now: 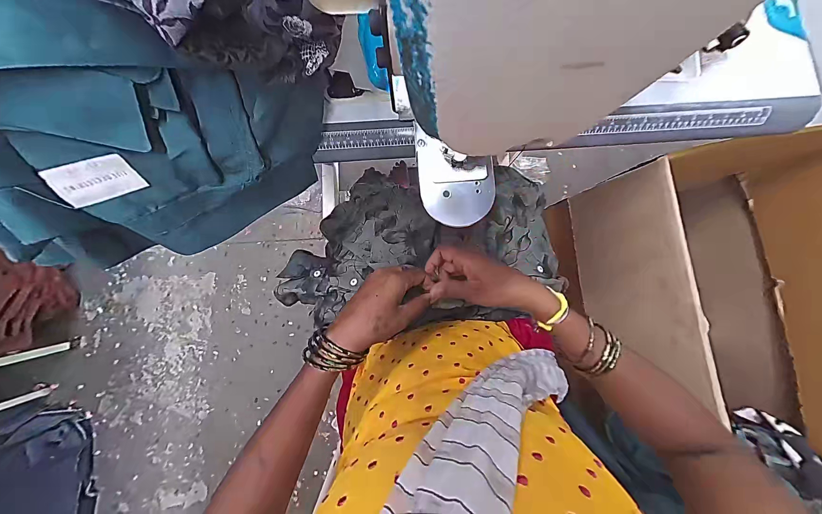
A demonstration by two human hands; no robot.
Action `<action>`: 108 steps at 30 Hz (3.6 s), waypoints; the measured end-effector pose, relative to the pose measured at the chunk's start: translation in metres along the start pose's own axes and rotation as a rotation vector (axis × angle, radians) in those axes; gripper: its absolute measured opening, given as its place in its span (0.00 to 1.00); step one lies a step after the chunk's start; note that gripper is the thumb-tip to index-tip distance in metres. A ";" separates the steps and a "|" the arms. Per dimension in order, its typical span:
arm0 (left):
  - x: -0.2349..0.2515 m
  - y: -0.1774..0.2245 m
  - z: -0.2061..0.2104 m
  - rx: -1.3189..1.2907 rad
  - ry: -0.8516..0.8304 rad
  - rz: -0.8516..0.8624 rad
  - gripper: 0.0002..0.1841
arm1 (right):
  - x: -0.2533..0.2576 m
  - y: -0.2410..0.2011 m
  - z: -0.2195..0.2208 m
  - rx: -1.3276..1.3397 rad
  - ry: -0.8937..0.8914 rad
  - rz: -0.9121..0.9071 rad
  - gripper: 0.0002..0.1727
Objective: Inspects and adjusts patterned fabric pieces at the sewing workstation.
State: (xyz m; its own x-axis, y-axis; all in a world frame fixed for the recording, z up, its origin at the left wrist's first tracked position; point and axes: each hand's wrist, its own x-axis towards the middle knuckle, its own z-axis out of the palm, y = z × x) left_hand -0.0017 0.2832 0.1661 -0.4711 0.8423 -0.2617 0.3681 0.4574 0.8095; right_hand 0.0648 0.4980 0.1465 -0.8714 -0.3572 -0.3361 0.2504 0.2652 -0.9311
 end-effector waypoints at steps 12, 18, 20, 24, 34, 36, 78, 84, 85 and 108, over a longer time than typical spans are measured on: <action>0.019 0.068 -0.079 0.086 0.403 0.201 0.07 | -0.032 -0.079 -0.037 -0.487 0.751 -0.507 0.14; 0.043 0.058 -0.074 -0.177 0.467 0.006 0.06 | -0.013 -0.070 -0.050 -0.401 0.884 -0.439 0.10; 0.044 0.060 -0.073 -0.399 0.434 0.026 0.10 | -0.011 -0.069 -0.053 -0.333 0.840 -0.381 0.08; 0.046 0.064 -0.074 -0.522 0.497 0.045 0.17 | -0.008 -0.073 -0.058 -0.210 0.786 -0.325 0.08; 0.049 0.065 -0.079 -0.559 0.508 0.080 0.18 | -0.005 -0.082 -0.054 -0.034 0.830 -0.186 0.07; 0.050 0.066 -0.080 -0.569 0.504 0.070 0.19 | -0.004 -0.084 -0.055 0.032 0.811 -0.172 0.09; 0.056 0.055 -0.074 -0.638 0.534 0.099 0.17 | 0.000 -0.083 -0.052 0.268 0.783 -0.235 0.15; 0.046 0.045 -0.061 -0.339 0.521 0.041 0.11 | -0.011 -0.076 -0.051 0.284 0.682 -0.195 0.07; 0.037 0.044 -0.056 -0.279 0.472 0.071 0.12 | -0.019 -0.070 -0.050 0.254 0.589 -0.225 0.06; -0.003 -0.006 -0.004 -0.009 0.157 -0.020 0.17 | -0.007 -0.040 -0.163 -1.106 1.016 -0.222 0.10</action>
State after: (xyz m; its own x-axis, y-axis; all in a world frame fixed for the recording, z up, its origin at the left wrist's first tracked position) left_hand -0.0059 0.2770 0.1646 -0.5981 0.7779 -0.1927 0.3505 0.4701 0.8100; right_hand -0.0077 0.6357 0.2087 -0.8754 0.1486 0.4600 0.0487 0.9739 -0.2219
